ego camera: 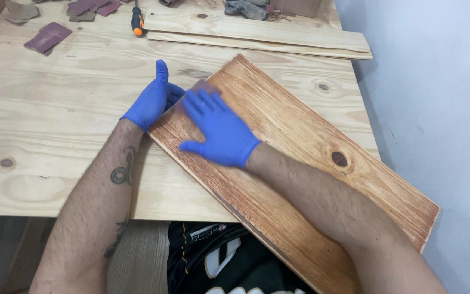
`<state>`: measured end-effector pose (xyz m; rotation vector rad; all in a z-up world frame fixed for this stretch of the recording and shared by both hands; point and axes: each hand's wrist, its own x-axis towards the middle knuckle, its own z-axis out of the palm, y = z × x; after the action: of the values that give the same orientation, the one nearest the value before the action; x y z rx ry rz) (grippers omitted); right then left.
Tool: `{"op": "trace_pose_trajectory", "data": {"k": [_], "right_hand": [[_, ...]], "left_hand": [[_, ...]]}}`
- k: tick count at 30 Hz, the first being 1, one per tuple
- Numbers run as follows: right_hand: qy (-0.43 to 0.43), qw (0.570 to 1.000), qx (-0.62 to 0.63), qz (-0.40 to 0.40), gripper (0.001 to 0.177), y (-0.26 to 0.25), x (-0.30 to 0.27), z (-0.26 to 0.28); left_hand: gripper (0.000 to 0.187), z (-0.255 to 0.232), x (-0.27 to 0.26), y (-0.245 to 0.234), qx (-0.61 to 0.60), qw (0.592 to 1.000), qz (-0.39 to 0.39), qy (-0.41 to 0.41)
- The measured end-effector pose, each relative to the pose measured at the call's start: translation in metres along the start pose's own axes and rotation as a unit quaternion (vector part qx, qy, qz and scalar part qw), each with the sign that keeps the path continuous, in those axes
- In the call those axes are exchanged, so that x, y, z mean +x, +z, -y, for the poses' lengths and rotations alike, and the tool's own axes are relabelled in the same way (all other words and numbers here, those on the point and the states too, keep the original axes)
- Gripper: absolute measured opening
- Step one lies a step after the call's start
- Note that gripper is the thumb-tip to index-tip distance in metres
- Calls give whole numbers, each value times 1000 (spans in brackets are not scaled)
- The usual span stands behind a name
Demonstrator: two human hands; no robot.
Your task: The person sands a rectangular wooden board with a sanding block, moving it back and forth across the surface. They periodically pause to wipe the board with their gloved hands to remove dust.
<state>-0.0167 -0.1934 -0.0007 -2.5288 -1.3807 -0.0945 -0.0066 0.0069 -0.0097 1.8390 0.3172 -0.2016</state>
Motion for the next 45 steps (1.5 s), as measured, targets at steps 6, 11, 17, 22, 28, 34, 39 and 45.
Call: {"op": "trace_pose_trajectory", "data": {"k": [6,11,17,22,28,34,39,45], "right_hand": [[-85,994,50,54,97,-4,-10,14],[78,997,-4,7,84,-10,13,-78],[102,993,-54,-18,91,-5,4,-36],[-192,975,76,82,90,-5,-31,36],[-84,992,62,66,81,-42,-39,-21],[88,994,-49,31,85,-41,-82,-62],[-85,986,71,122,98,-56,-142,-1],[-16,988,16,151,93,-74,-177,-45]], "left_hand": [[119,1,-1,-1,-41,999,21,-2],[115,2,-1,-1,-44,999,-1,-4],[110,4,4,-3,-23,1000,-13,-2],[111,15,12,-4,-14,999,16,48],[99,20,22,-11,117,989,-8,88],[73,14,27,-7,170,984,-37,41],[65,21,29,-6,171,983,-44,52],[64,9,14,-1,169,983,-58,43]]}}
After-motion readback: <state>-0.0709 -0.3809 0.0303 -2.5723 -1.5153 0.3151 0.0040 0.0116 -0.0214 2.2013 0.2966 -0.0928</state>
